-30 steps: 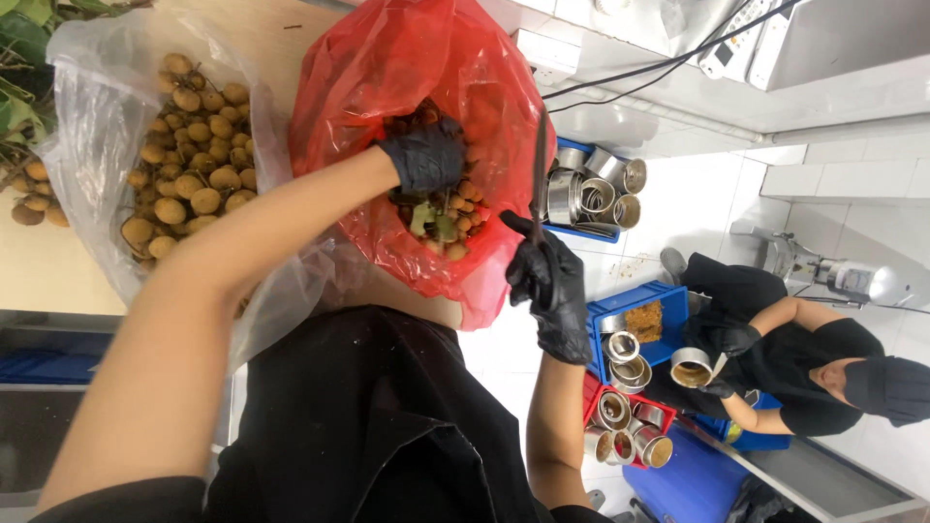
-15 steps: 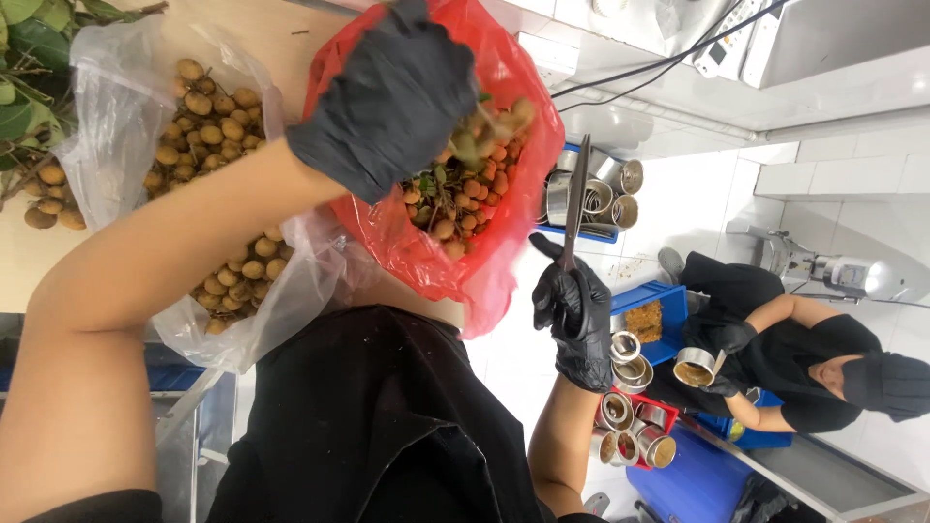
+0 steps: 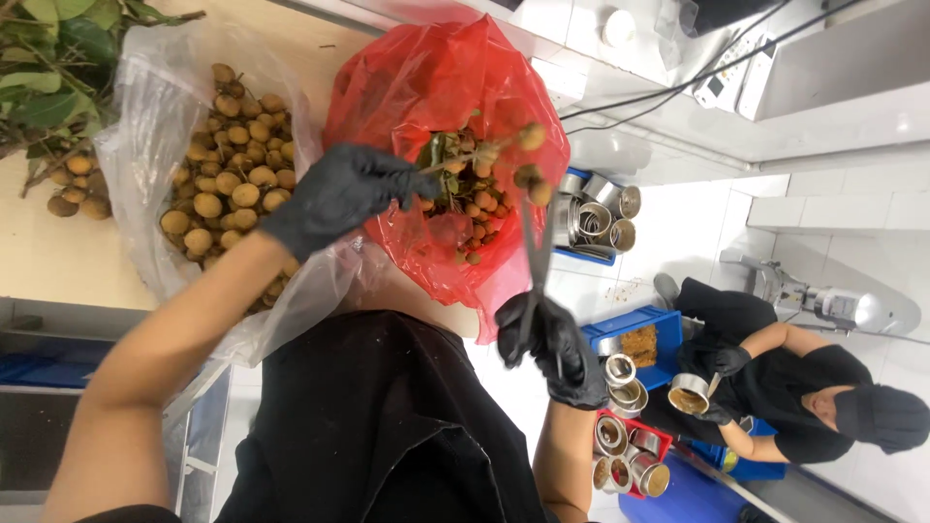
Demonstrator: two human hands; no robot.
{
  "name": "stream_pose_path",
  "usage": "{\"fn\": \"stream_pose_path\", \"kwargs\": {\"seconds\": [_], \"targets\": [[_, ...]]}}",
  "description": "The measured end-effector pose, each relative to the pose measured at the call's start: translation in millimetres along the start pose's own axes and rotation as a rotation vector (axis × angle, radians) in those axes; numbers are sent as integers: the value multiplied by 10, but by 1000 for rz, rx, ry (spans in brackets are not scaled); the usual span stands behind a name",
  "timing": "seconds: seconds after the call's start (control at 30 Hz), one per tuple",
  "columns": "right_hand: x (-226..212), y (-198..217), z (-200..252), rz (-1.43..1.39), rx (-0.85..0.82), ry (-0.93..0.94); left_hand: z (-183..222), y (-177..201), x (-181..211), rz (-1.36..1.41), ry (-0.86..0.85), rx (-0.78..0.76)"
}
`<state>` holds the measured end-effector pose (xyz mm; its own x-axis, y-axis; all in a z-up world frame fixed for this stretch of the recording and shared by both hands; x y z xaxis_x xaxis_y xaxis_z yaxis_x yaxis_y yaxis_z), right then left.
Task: Using scissors to trim stems and leaves from longan fruit in a bakery or food production environment.
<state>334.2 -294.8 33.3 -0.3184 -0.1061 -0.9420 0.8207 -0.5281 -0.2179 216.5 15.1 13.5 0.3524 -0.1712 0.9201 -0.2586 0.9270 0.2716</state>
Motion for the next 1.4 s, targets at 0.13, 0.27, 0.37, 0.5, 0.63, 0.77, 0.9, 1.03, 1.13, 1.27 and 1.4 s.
{"fn": "stream_pose_path", "kwargs": {"seconds": [0.13,0.27,0.37,0.5,0.63,0.77,0.9,1.03,1.13,1.27,1.4], "targets": [[110,-251,-56,-174,-247,-184,443,2,-106,486,86,88],[100,-653,-209,-172,-413,-232,993,96,-215,351,-16,321],[229,-909,-393,-184,-422,-292,1397,77,-489,530,218,424],[479,-1273,-792,-251,-485,-324,1933,-11,-826,574,356,545],[750,-1566,-1015,-80,-680,-348,2360,-3,-942,525,336,597],[1000,-1687,-983,-150,-721,-386,2600,-14,-1100,599,359,621],[1576,-1717,-1006,-320,-547,-540,2601,67,-1167,488,583,650],[1523,-1846,-957,-166,-478,-529,2541,132,-1309,662,504,707],[1330,-1954,-952,11,-408,-465,2505,177,-1365,619,549,680],[872,-1953,-915,63,-384,-483,2397,302,-1148,515,553,683],[473,-1829,-784,-116,-642,-286,2320,301,-1314,725,538,605]]}}
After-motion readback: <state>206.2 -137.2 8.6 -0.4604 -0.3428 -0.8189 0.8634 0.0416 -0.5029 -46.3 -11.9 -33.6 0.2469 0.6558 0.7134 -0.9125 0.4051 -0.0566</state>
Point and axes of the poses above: each hand's wrist, its own z-axis away from the middle knuckle, its own y-axis out of the back of the hand, x = y × z, the point moved 2 cm from there along -z, towards the middle knuckle, and after that the axes turned 3 degrees about -z, right-handed, at the moved point
